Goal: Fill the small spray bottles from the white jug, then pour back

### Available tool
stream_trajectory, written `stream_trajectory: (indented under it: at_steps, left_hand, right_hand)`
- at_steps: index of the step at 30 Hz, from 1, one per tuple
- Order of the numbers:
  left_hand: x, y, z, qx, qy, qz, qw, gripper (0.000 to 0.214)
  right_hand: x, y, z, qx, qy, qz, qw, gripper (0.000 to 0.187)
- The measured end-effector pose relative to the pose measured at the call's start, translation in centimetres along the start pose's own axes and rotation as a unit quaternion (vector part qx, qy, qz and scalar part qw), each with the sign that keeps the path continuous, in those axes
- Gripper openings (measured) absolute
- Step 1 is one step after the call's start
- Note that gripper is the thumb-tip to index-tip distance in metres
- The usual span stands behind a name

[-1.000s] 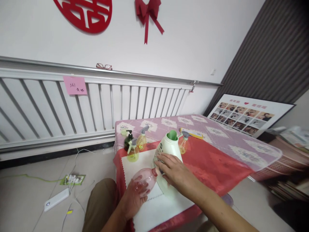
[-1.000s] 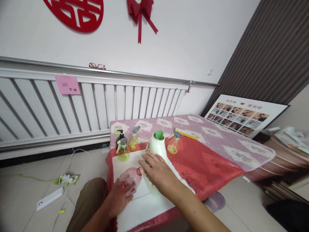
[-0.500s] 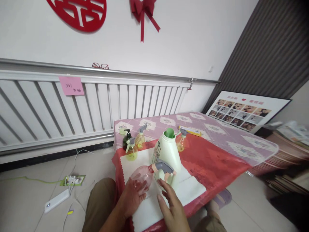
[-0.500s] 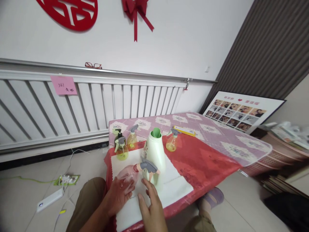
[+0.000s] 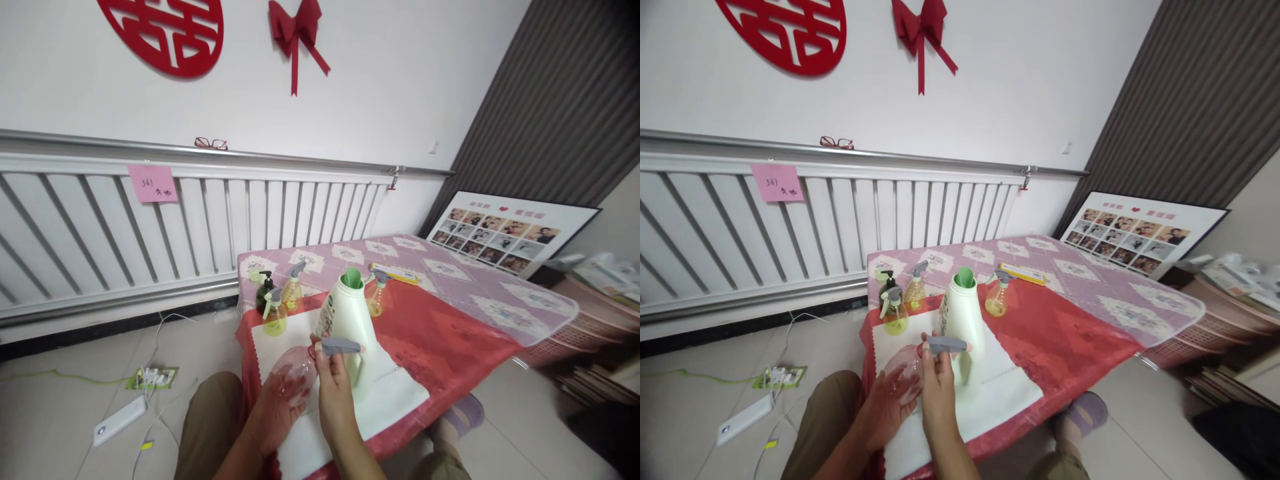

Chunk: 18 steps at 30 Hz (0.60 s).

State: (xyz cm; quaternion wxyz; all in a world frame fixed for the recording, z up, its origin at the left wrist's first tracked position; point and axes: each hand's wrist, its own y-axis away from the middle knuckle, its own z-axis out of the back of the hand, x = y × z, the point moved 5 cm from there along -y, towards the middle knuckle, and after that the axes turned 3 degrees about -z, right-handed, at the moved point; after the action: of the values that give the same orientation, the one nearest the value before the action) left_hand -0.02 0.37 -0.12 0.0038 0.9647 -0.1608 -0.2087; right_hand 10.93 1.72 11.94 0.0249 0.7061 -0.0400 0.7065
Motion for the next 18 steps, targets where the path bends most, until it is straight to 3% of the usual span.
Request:
stream_trajectory:
  at_steps: [4,18]
  left_hand:
    - [0.2,-0.1,0.1,0.002,0.015,0.006,1.0,0.042]
    - [0.4,0.1,0.1,-0.063,-0.032,0.035,0.997,0.055]
  right_hand:
    - [0.0,-0.8,-0.2,0.028,-0.038,-0.003,0.999,0.053]
    - [2.2,-4.3,0.8,0.162,0.066,0.025,0.984,0.042]
